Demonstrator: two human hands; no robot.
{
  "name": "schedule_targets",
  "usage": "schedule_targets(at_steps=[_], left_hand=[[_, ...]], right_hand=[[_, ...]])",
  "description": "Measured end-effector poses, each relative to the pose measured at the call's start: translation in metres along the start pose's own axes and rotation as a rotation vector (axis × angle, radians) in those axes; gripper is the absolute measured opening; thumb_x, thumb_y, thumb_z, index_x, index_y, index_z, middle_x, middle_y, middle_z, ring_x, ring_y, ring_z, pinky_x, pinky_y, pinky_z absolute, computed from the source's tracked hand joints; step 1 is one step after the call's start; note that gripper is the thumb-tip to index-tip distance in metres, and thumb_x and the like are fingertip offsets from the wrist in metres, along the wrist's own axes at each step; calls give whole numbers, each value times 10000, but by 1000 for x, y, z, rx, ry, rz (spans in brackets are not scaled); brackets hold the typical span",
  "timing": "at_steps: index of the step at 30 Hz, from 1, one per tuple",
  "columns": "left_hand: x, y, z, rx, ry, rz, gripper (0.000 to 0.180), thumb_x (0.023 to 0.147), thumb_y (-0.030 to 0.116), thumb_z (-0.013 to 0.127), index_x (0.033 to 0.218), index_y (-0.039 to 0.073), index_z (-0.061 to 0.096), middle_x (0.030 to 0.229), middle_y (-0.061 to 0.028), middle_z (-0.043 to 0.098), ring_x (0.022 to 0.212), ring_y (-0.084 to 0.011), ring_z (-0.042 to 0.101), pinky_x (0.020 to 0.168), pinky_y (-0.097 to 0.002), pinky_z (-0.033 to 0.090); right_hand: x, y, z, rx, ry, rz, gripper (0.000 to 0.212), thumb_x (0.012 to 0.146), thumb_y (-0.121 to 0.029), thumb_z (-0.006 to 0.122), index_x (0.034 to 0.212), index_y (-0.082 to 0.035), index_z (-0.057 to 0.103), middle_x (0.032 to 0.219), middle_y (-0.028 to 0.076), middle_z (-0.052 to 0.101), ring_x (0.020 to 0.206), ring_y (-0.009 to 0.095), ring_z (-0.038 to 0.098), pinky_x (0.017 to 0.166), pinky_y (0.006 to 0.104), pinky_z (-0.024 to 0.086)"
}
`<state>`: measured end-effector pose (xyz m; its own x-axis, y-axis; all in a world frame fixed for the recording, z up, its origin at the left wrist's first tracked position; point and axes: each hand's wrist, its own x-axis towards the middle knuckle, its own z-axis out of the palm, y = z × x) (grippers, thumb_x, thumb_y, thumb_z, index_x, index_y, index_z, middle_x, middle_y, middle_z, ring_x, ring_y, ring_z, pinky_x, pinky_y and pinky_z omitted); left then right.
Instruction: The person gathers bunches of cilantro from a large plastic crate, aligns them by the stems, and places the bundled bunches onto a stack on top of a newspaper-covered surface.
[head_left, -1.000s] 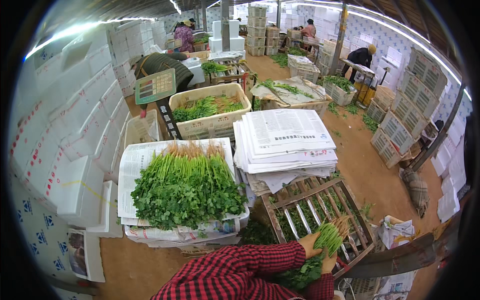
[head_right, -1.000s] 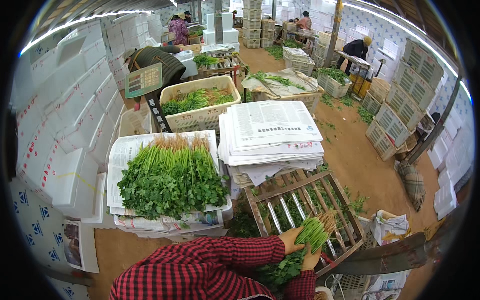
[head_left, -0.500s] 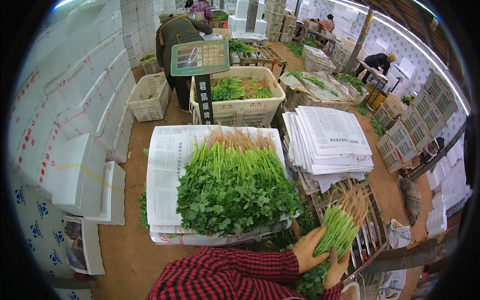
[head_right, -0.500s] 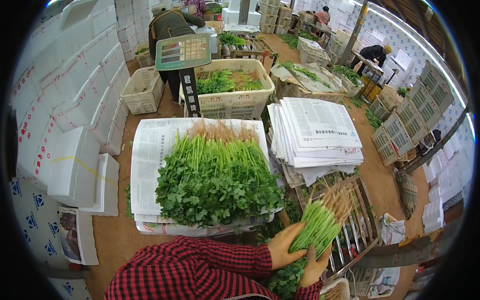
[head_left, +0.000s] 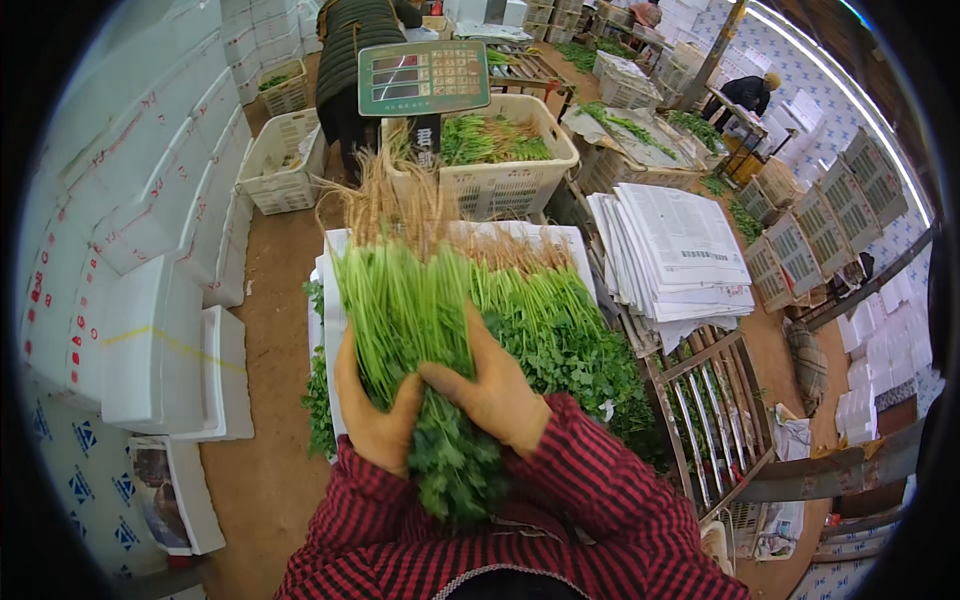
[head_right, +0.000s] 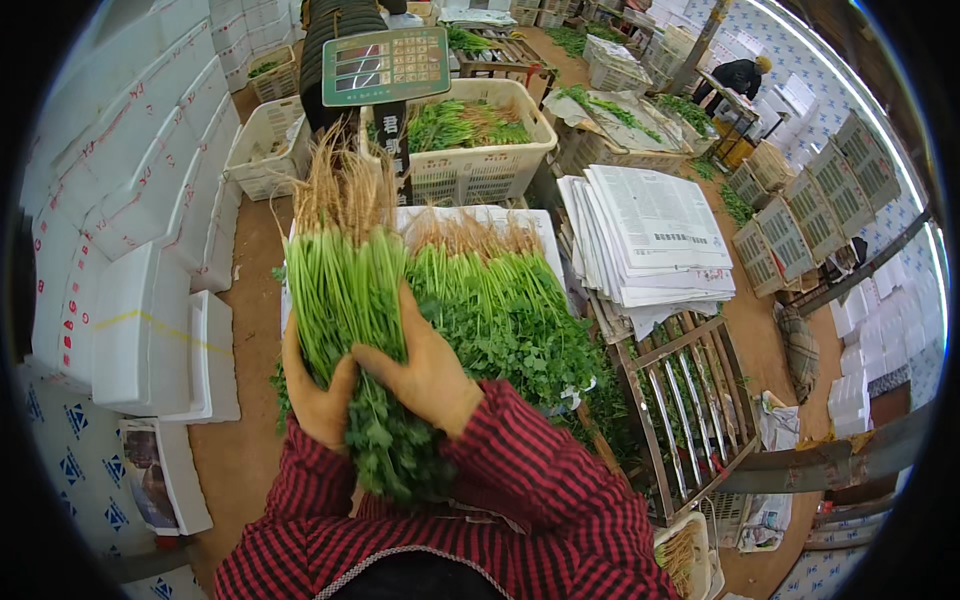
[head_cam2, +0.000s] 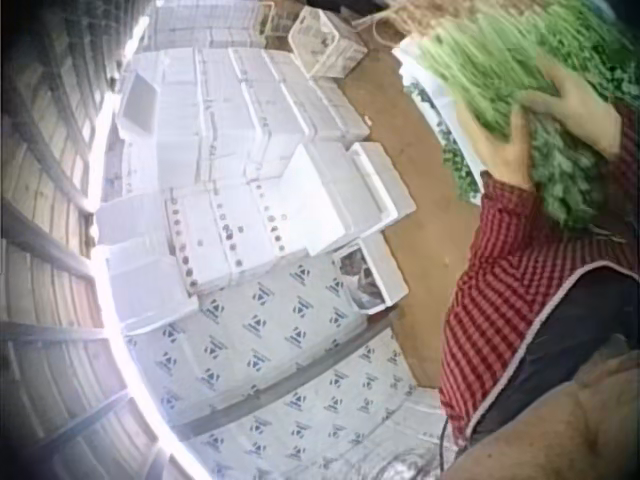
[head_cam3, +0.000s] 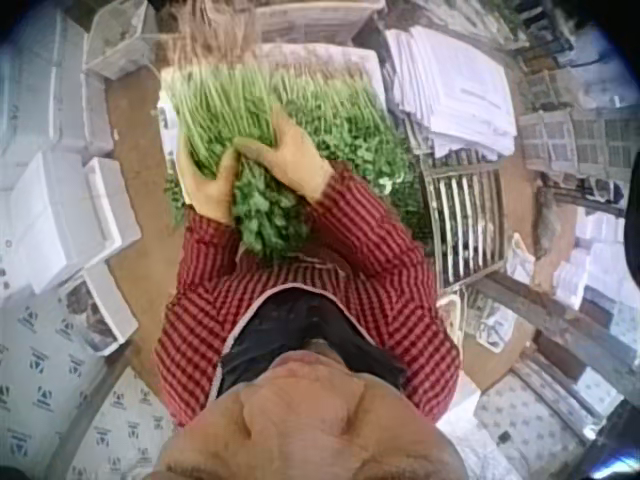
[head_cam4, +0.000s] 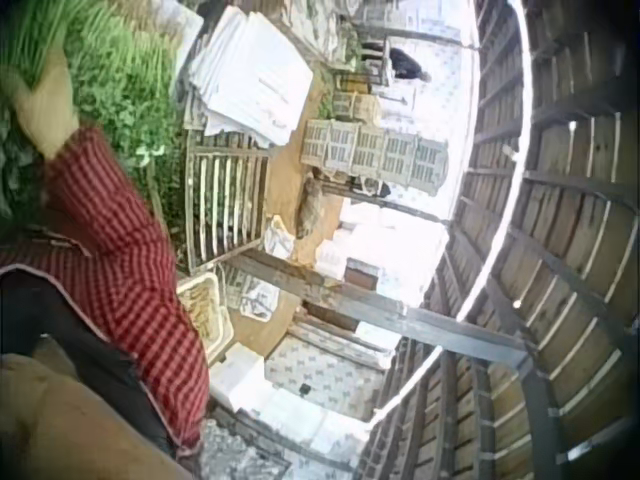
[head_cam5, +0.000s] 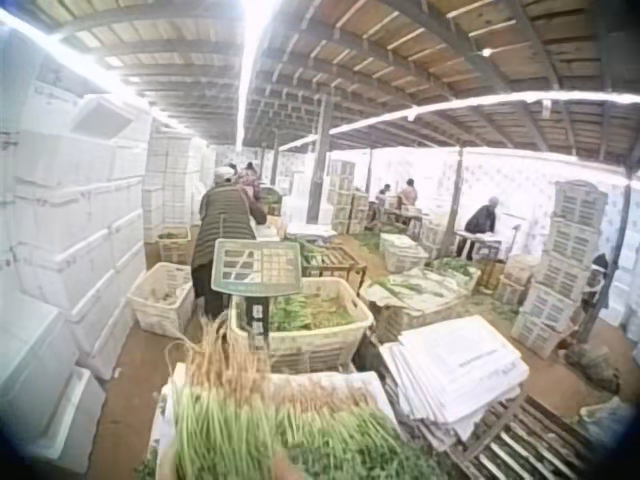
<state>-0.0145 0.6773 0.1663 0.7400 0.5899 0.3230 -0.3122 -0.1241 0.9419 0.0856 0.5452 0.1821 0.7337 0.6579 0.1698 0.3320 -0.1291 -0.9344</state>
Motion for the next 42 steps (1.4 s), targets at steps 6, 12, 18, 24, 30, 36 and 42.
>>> schedule_targets(at_steps=[6,12,18,24,30,36,42], left_hand=[[25,-169,-70,797,-77,-127,839,912,236,794,1568,-16,335,1494,-260,475,1348,-418,496,1117,-477,431],[29,-159,-56,808,-107,-217,867,913,208,804,1592,16,300,1525,-232,449,1396,-385,457,1143,-457,431],[28,-136,-76,576,-284,-233,911,975,380,711,1613,-30,207,1589,-289,361,1484,-395,357,1200,-446,341],[65,-99,-145,345,-535,-431,948,945,635,647,1624,77,290,1568,-255,441,1387,-346,520,1119,-406,446],[115,-86,-143,454,-329,67,417,1029,236,624,1406,58,614,1291,-171,700,1218,-293,651,1038,-398,501],[120,-128,-62,786,-1006,477,724,1018,599,452,1562,122,415,1613,-139,423,1520,-382,324,1259,-535,225],[121,-133,-62,815,-1054,383,704,1023,576,453,1580,152,382,1657,-80,357,1548,-357,261,1279,-516,185]], right_hand=[[56,96,55,-321,-141,416,980,916,-577,692,1555,74,334,1480,337,494,1359,431,527,1116,433,453],[57,109,54,-355,-118,394,940,943,-607,642,1555,48,357,1397,330,570,1246,437,609,1030,457,511],[56,126,66,-399,-70,369,953,926,-630,651,1552,32,373,1374,322,592,1224,428,626,1019,450,516],[53,155,61,-400,15,320,981,907,-654,663,1558,22,376,1456,282,553,1275,377,613,1064,406,493],[52,128,54,-260,-12,519,1028,879,-625,724,1576,26,340,1559,267,450,1427,354,478,1172,391,391],[51,144,71,-203,126,361,867,897,-454,775,1537,6,414,1486,248,542,1384,336,530,1133,391,438],[60,100,82,-330,204,522,854,904,-290,781,1585,-22,340,1540,242,488,1435,350,474,1149,381,421]])
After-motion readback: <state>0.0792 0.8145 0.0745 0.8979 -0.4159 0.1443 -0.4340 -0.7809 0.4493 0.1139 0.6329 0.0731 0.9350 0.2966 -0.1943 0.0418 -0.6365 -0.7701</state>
